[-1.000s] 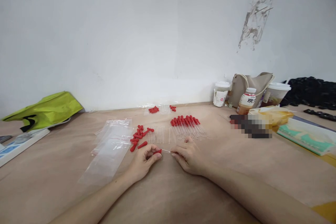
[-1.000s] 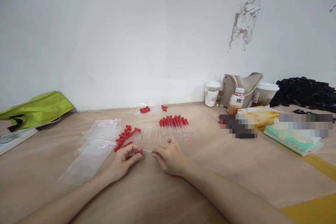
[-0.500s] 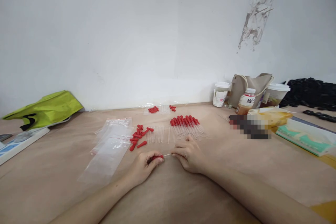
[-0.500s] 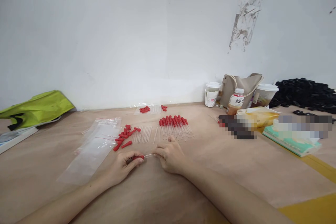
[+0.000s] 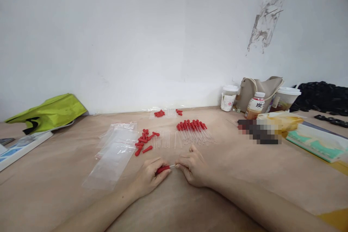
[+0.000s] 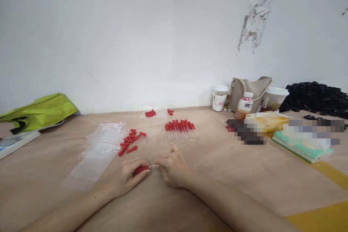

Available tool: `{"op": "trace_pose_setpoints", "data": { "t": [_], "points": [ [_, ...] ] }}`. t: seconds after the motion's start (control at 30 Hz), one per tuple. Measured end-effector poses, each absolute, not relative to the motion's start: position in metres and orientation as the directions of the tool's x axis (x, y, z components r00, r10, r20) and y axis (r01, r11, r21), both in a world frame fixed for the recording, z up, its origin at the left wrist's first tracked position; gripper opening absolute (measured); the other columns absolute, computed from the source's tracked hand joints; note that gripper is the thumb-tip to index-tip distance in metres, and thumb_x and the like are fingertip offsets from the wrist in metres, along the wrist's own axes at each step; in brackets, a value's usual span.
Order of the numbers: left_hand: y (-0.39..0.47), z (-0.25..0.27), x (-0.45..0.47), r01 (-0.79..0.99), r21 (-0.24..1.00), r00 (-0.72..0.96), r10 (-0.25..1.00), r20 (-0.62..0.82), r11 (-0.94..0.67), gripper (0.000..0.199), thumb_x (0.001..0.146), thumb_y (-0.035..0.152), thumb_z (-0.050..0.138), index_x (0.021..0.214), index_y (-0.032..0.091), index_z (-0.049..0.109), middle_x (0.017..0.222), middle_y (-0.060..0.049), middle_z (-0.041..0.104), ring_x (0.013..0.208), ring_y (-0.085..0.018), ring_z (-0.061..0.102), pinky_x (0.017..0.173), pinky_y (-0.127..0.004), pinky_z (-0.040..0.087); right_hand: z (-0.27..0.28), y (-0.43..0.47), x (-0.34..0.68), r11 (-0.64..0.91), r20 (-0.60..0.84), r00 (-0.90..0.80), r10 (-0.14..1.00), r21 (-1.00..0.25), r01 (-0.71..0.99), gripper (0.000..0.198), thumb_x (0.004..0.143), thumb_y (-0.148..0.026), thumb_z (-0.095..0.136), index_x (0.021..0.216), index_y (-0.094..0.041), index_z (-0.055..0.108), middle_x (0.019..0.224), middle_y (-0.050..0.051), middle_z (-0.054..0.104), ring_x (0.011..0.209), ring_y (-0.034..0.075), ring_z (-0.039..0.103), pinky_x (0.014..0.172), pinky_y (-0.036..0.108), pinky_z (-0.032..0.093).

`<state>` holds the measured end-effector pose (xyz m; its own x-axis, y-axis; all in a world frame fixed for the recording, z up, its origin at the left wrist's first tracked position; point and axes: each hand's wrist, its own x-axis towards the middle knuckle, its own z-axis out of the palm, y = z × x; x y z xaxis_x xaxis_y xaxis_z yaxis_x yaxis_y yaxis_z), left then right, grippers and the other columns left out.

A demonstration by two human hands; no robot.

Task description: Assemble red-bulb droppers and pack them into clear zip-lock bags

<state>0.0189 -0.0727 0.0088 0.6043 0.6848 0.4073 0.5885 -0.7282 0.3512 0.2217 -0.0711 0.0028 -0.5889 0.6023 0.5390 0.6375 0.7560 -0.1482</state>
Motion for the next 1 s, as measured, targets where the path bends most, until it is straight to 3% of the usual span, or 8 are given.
{"op": "trace_pose_setpoints", "data": {
  "t": [0.43, 0.53, 0.67, 0.73, 0.87, 0.93, 1.0],
  "points": [
    [-0.066, 0.007, 0.012, 0.563, 0.247, 0.668, 0.61, 0.426, -0.789, 0.016, 0.087, 0.026, 0.043, 0.088, 0.018, 0.058, 0.077, -0.004, 0.062, 0.07, -0.015, 0.057, 0.063, -0.025, 0.043, 0.005, -0.071, 0.217, 0.763, 0.525, -0.588, 0.616, -0.212, 0.61, 0.019, 0.082, -0.016, 0.042, 0.072, -0.018, 0.058, 0.069, 0.0, 0.063, 0.063, 0.011, 0.051, 0.069, 0.027, 0.027],
    [-0.064, 0.011, 0.013, 0.564, 0.153, 0.672, 0.558, 0.487, -0.812, 0.015, 0.086, 0.024, 0.045, 0.086, 0.018, 0.059, 0.076, -0.004, 0.063, 0.072, -0.016, 0.057, 0.07, -0.028, 0.042, 0.017, -0.074, 0.217, 0.761, 0.487, -0.614, 0.621, -0.188, 0.621, 0.019, 0.082, -0.017, 0.043, 0.076, -0.019, 0.061, 0.073, 0.001, 0.064, 0.072, 0.013, 0.052, 0.071, 0.028, 0.029],
    [-0.062, 0.019, 0.01, 0.6, -0.006, 0.686, 0.511, 0.517, -0.8, 0.014, 0.085, 0.026, 0.049, 0.091, 0.019, 0.06, 0.084, -0.004, 0.065, 0.082, -0.02, 0.055, 0.081, -0.036, 0.036, 0.031, -0.073, 0.227, 0.713, 0.428, -0.626, 0.652, -0.065, 0.698, 0.016, 0.077, -0.022, 0.05, 0.069, -0.02, 0.063, 0.07, 0.002, 0.063, 0.074, 0.016, 0.051, 0.07, 0.031, 0.027],
    [-0.059, 0.021, 0.003, 0.657, -0.024, 0.636, 0.537, 0.555, -0.753, 0.019, 0.084, 0.028, 0.05, 0.099, 0.019, 0.057, 0.093, -0.006, 0.062, 0.089, -0.022, 0.052, 0.082, -0.037, 0.035, 0.033, -0.065, 0.236, 0.62, 0.448, -0.52, 0.727, -0.103, 0.778, 0.018, 0.076, -0.022, 0.05, 0.067, -0.02, 0.064, 0.072, 0.003, 0.063, 0.073, 0.016, 0.051, 0.069, 0.03, 0.028],
    [-0.049, 0.017, -0.016, 0.763, -0.011, 0.526, 0.61, 0.592, -0.647, 0.016, 0.083, 0.027, 0.047, 0.093, 0.019, 0.058, 0.094, -0.006, 0.059, 0.091, -0.022, 0.05, 0.079, -0.036, 0.037, 0.03, -0.034, 0.26, 0.312, 0.407, -0.147, 0.901, -0.376, 0.872, 0.024, 0.078, -0.024, 0.044, 0.064, -0.018, 0.063, 0.065, 0.003, 0.063, 0.064, 0.014, 0.053, 0.06, 0.024, 0.031],
    [-0.044, 0.015, -0.024, 0.786, -0.024, 0.517, 0.635, 0.574, -0.618, 0.014, 0.083, 0.026, 0.047, 0.087, 0.021, 0.059, 0.093, -0.005, 0.059, 0.09, -0.022, 0.051, 0.077, -0.035, 0.037, 0.027, -0.016, 0.269, 0.18, 0.367, 0.008, 0.93, -0.474, 0.862, 0.026, 0.078, -0.027, 0.043, 0.063, -0.017, 0.062, 0.064, 0.003, 0.063, 0.062, 0.013, 0.054, 0.056, 0.023, 0.031],
    [-0.039, 0.014, -0.028, 0.804, -0.037, 0.508, 0.653, 0.562, -0.593, 0.013, 0.083, 0.026, 0.047, 0.086, 0.021, 0.059, 0.091, -0.005, 0.059, 0.088, -0.022, 0.051, 0.075, -0.035, 0.037, 0.026, 0.0, 0.274, 0.086, 0.352, 0.107, 0.93, -0.489, 0.868, 0.025, 0.076, -0.029, 0.045, 0.062, -0.018, 0.062, 0.065, 0.003, 0.064, 0.063, 0.014, 0.055, 0.055, 0.022, 0.031]
  ]
}}
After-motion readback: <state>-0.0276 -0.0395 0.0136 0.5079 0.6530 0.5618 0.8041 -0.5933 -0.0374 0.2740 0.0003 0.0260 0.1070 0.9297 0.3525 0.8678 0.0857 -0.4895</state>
